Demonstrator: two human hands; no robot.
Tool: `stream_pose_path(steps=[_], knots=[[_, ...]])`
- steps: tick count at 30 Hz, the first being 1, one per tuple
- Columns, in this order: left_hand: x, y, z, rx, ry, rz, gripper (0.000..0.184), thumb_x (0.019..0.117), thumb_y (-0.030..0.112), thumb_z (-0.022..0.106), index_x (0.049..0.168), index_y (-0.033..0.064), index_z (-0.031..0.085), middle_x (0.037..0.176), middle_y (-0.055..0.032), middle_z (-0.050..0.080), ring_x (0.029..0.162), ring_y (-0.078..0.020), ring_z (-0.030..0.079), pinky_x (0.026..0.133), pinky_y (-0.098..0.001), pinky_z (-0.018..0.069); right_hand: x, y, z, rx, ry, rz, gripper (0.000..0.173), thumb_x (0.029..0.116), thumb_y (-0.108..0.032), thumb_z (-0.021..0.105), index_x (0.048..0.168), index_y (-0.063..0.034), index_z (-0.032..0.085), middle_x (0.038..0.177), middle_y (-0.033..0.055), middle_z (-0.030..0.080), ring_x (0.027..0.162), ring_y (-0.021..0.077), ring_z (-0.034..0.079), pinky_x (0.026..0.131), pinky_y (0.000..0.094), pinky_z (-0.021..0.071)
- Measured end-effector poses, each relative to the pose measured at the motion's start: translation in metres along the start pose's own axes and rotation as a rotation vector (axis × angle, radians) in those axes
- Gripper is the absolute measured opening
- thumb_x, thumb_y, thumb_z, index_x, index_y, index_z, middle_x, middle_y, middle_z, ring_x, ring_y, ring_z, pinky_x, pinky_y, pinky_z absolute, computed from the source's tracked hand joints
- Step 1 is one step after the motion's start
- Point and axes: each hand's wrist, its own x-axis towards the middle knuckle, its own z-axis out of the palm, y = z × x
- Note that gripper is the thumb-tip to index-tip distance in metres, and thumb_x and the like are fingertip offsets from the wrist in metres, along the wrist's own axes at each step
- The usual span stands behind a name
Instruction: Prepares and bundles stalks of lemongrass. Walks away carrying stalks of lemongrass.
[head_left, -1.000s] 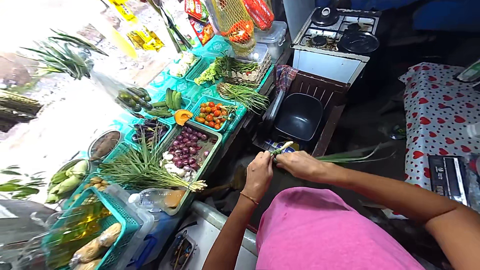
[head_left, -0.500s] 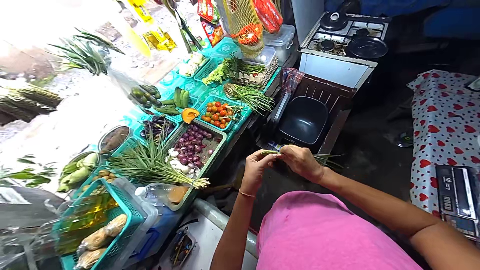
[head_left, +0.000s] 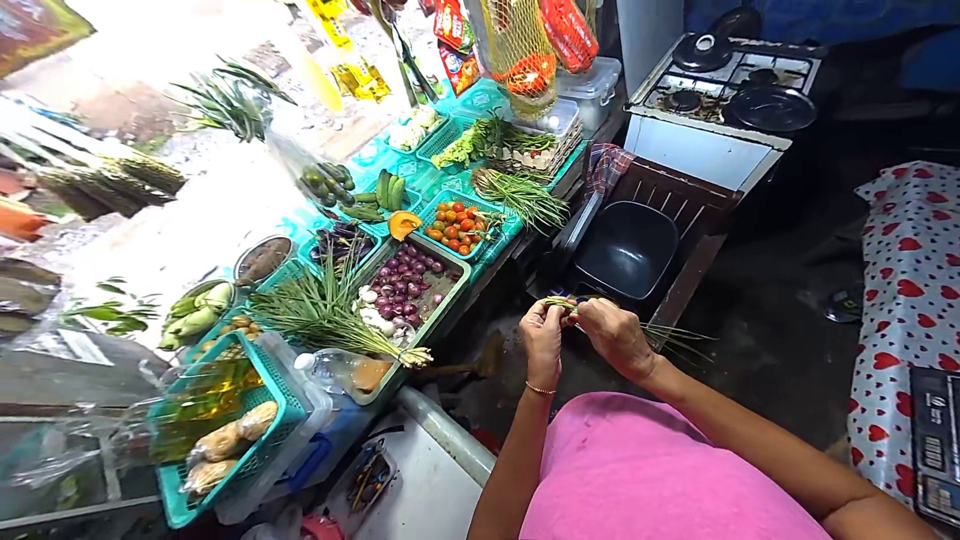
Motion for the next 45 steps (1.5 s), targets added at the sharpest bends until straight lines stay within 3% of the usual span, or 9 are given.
stream_pose_path(steps=[9, 14, 17, 20, 29, 35, 39, 42, 45], knots=[[0.005, -0.021, 0.008, 0.165, 0.061, 0.299, 0.02, 0.0948, -0.006, 0.058, 0.113, -0.0105, 0.064, 0.083, -0.0107, 0.074, 0.068, -0.0115, 0.071, 0.065, -0.0262, 0.0613, 0.002, 0.004, -0.002, -0.014, 0.009, 0.036, 0.028, 0.1073, -0.022, 0.052, 0.091, -0.0029, 0.065, 0.073, 0.0104, 0.062, 0.068, 0.026, 0.065, 0.057, 0.0375, 0.0529], [0.018, -0.007, -0.009, -0.056, -0.113, -0.048, 0.016, 0.097, -0.009, 0.056, 0.112, -0.0066, 0.059, 0.093, -0.0135, 0.072, 0.078, -0.0169, 0.071, 0.073, -0.0303, 0.0602, 0.009, 0.005, -0.013, 0.099, -0.168, 0.128, 0.037, 0.1095, -0.031, 0.045, 0.098, -0.0031, 0.066, 0.075, 0.0116, 0.063, 0.07, 0.0273, 0.067, 0.061, 0.0415, 0.0546], [0.024, -0.004, -0.027, -0.029, -0.249, -0.129, 0.018, 0.0944, -0.01, 0.057, 0.111, -0.003, 0.059, 0.093, -0.0099, 0.068, 0.081, -0.0152, 0.066, 0.075, -0.0301, 0.0578, 0.022, 0.016, -0.031, 0.363, -0.497, 0.239, 0.043, 0.1096, -0.041, 0.043, 0.105, -0.0033, 0.064, 0.078, 0.0124, 0.062, 0.073, 0.0262, 0.064, 0.068, 0.0463, 0.0515], [0.023, -0.001, -0.039, -0.093, -0.413, -0.113, 0.015, 0.0935, -0.007, 0.059, 0.105, 0.0024, 0.061, 0.093, -0.005, 0.069, 0.087, -0.0125, 0.067, 0.085, -0.0311, 0.0574, 0.036, 0.029, -0.045, 0.71, -0.656, 0.268, 0.036, 0.1071, -0.037, 0.053, 0.103, -0.0045, 0.067, 0.081, 0.0017, 0.062, 0.072, 0.0057, 0.057, 0.068, 0.026, 0.0469], [0.012, -0.007, -0.013, -0.5, -0.513, -0.053, 0.014, 0.0896, 0.001, 0.071, 0.097, 0.0126, 0.068, 0.094, -0.005, 0.071, 0.088, -0.0135, 0.069, 0.083, -0.0314, 0.0586, 0.007, 0.015, -0.006, 1.795, -0.487, 0.675, 0.028, 0.1058, -0.042, 0.052, 0.093, -0.0209, 0.065, 0.073, -0.0122, 0.059, 0.059, -0.0028, 0.051, 0.053, 0.0152, 0.0413], [0.01, -0.017, 0.002, -0.195, -0.021, 0.281, 0.018, 0.0862, -0.017, 0.059, 0.095, -0.001, 0.061, 0.087, -0.0078, 0.071, 0.085, -0.0135, 0.07, 0.083, -0.0296, 0.0592, -0.004, -0.035, -0.003, 1.492, -0.193, 1.147, 0.038, 0.1137, -0.03, 0.027, 0.095, -0.012, 0.055, 0.064, -0.0079, 0.044, 0.049, 0.0018, 0.038, 0.045, 0.0171, 0.0316], [0.018, -0.026, -0.005, 0.151, 0.048, 0.516, 0.014, 0.0821, -0.014, 0.064, 0.092, -0.0037, 0.064, 0.087, -0.0069, 0.07, 0.083, -0.0116, 0.068, 0.08, -0.0267, 0.0588, -0.003, -0.027, -0.019, 0.934, -0.486, 0.79, 0.032, 0.1115, -0.026, 0.035, 0.112, -0.0059, 0.06, 0.077, -0.0014, 0.049, 0.061, 0.0064, 0.046, 0.056, 0.0227, 0.0402], [0.018, -0.028, -0.015, 0.315, -0.059, 0.601, 0.012, 0.0812, -0.01, 0.066, 0.091, -0.0041, 0.068, 0.088, -0.0087, 0.069, 0.084, -0.0131, 0.068, 0.079, -0.0271, 0.0589, 0.021, -0.009, -0.048, 0.476, -0.646, 0.476, 0.042, 0.111, -0.029, 0.034, 0.11, -0.001, 0.064, 0.087, 0.0125, 0.063, 0.082, 0.0236, 0.063, 0.077, 0.0434, 0.0513], [0.013, -0.019, -0.023, 0.267, -0.29, 0.506, 0.013, 0.0819, -0.011, 0.066, 0.092, -0.0034, 0.068, 0.089, -0.008, 0.069, 0.083, -0.0135, 0.067, 0.079, -0.0291, 0.058, 0.044, 0.016, -0.07, 0.211, -0.735, 0.304, 0.044, 0.1118, -0.037, 0.033, 0.106, -0.004, 0.062, 0.083, 0.0147, 0.064, 0.082, 0.0332, 0.067, 0.072, 0.0546, 0.0507]])
